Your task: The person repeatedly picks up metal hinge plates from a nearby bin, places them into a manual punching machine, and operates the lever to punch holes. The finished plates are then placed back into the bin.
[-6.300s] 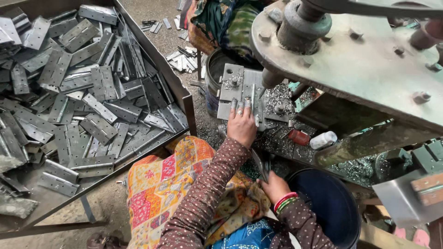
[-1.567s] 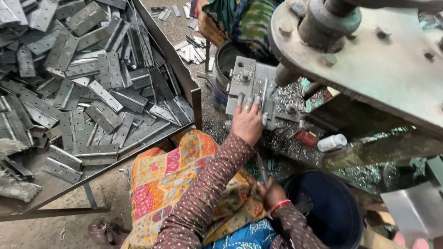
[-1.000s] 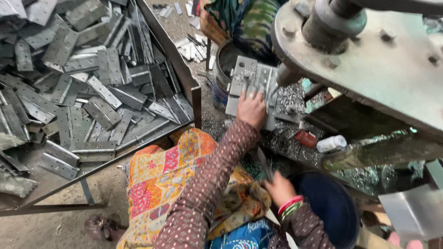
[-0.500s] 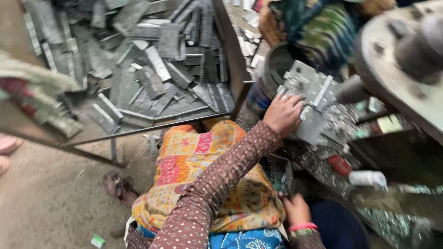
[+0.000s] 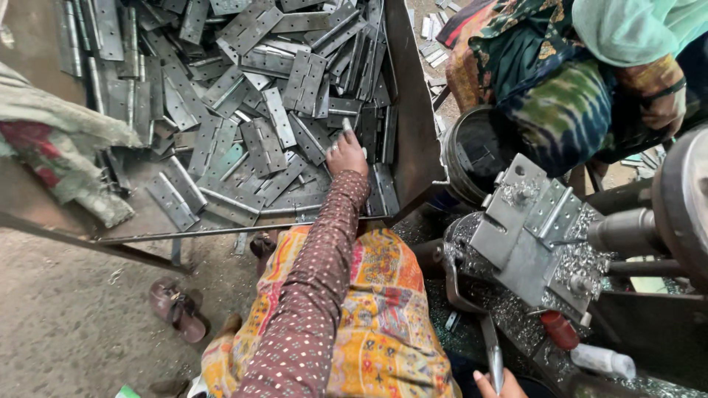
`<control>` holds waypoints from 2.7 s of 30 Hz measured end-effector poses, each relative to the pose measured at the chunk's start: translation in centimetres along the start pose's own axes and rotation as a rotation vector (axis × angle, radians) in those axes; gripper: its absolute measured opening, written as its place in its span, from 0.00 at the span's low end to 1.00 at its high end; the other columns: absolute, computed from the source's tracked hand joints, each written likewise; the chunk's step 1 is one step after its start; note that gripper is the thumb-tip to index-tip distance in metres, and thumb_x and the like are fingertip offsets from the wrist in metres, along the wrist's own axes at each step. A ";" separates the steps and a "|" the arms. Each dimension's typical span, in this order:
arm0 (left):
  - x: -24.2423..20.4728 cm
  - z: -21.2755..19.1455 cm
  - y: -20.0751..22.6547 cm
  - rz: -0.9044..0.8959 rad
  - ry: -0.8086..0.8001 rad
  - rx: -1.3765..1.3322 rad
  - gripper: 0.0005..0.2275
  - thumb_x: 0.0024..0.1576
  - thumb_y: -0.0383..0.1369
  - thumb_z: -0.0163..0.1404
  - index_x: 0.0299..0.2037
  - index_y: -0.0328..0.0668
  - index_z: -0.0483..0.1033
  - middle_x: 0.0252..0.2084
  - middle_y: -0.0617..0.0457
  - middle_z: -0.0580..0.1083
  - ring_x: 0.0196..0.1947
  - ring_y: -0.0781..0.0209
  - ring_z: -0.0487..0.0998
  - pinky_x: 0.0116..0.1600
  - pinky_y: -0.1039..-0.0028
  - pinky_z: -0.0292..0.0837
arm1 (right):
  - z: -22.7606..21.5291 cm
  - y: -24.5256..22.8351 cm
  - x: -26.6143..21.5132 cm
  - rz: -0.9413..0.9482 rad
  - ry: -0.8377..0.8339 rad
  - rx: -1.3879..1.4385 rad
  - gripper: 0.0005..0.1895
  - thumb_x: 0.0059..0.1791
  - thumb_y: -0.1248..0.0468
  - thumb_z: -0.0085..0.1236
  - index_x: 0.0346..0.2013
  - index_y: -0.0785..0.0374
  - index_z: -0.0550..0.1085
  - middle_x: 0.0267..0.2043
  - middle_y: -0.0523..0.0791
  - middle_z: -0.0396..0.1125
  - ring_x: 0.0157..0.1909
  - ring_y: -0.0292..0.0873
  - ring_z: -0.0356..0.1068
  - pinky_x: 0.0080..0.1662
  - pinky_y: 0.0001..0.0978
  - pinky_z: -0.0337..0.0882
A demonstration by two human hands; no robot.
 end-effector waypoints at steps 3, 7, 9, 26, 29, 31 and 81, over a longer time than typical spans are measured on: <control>1.1 1.8 0.3 -0.008 -0.077 0.184 0.22 0.63 0.27 0.53 0.68 0.42 0.63 0.50 0.47 0.75 0.43 0.53 0.79 0.67 0.53 0.65 | 0.8 2.0 0.0 0.069 0.073 0.005 0.19 0.36 0.57 0.74 0.25 0.69 0.75 0.19 0.49 0.72 0.24 0.43 0.74 0.37 0.38 0.75; 2.2 1.8 -1.4 -0.114 -0.167 -0.172 0.31 0.48 0.31 0.62 0.62 0.33 0.63 0.43 0.44 0.76 0.43 0.44 0.79 0.56 0.53 0.68 | 0.5 2.2 0.1 0.072 -0.001 0.057 0.19 0.37 0.56 0.72 0.27 0.69 0.75 0.18 0.49 0.71 0.23 0.42 0.72 0.35 0.38 0.75; 1.9 1.6 -3.5 -0.248 -0.261 -0.297 0.26 0.48 0.33 0.66 0.53 0.33 0.68 0.45 0.43 0.76 0.46 0.43 0.78 0.54 0.53 0.70 | 0.1 1.1 -0.8 0.056 -0.052 0.050 0.18 0.40 0.55 0.71 0.28 0.67 0.75 0.19 0.48 0.70 0.23 0.41 0.71 0.34 0.38 0.75; -14.7 -25.2 20.1 0.451 -0.579 -0.841 0.23 0.50 0.28 0.61 0.57 0.47 0.72 0.42 0.47 0.71 0.37 0.53 0.76 0.40 0.66 0.77 | -3.6 -11.8 -7.9 0.014 0.063 -0.029 0.25 0.45 0.46 0.63 0.38 0.66 0.71 0.29 0.55 0.73 0.35 0.58 0.75 0.38 0.47 0.73; -19.6 -25.1 23.6 0.791 -0.338 -0.251 0.19 0.54 0.31 0.56 0.57 0.55 0.74 0.44 0.49 0.72 0.44 0.49 0.75 0.46 0.59 0.72 | -3.3 -11.9 -7.9 -0.008 0.088 -0.043 0.25 0.45 0.46 0.62 0.40 0.65 0.71 0.31 0.56 0.73 0.38 0.61 0.75 0.40 0.50 0.72; -21.4 -24.5 24.4 0.858 -0.208 -0.138 0.17 0.57 0.32 0.52 0.58 0.56 0.74 0.44 0.53 0.73 0.47 0.52 0.75 0.52 0.58 0.69 | -3.4 -11.7 -7.6 -0.010 0.099 -0.023 0.25 0.45 0.46 0.62 0.39 0.65 0.71 0.31 0.56 0.73 0.37 0.61 0.75 0.40 0.50 0.72; -23.1 -23.4 24.6 0.715 -0.290 -0.417 0.21 0.47 0.38 0.61 0.52 0.44 0.75 0.41 0.45 0.73 0.40 0.44 0.76 0.43 0.56 0.68 | -2.9 -11.4 -7.4 0.021 0.046 -0.004 0.25 0.46 0.44 0.60 0.37 0.64 0.72 0.32 0.55 0.74 0.37 0.59 0.75 0.42 0.48 0.72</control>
Point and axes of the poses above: each hand's wrist, its own x-axis towards the middle knuckle, its own z-axis out of the palm, y = z × x, the point moved 7 cm from there along x, towards the middle knuckle
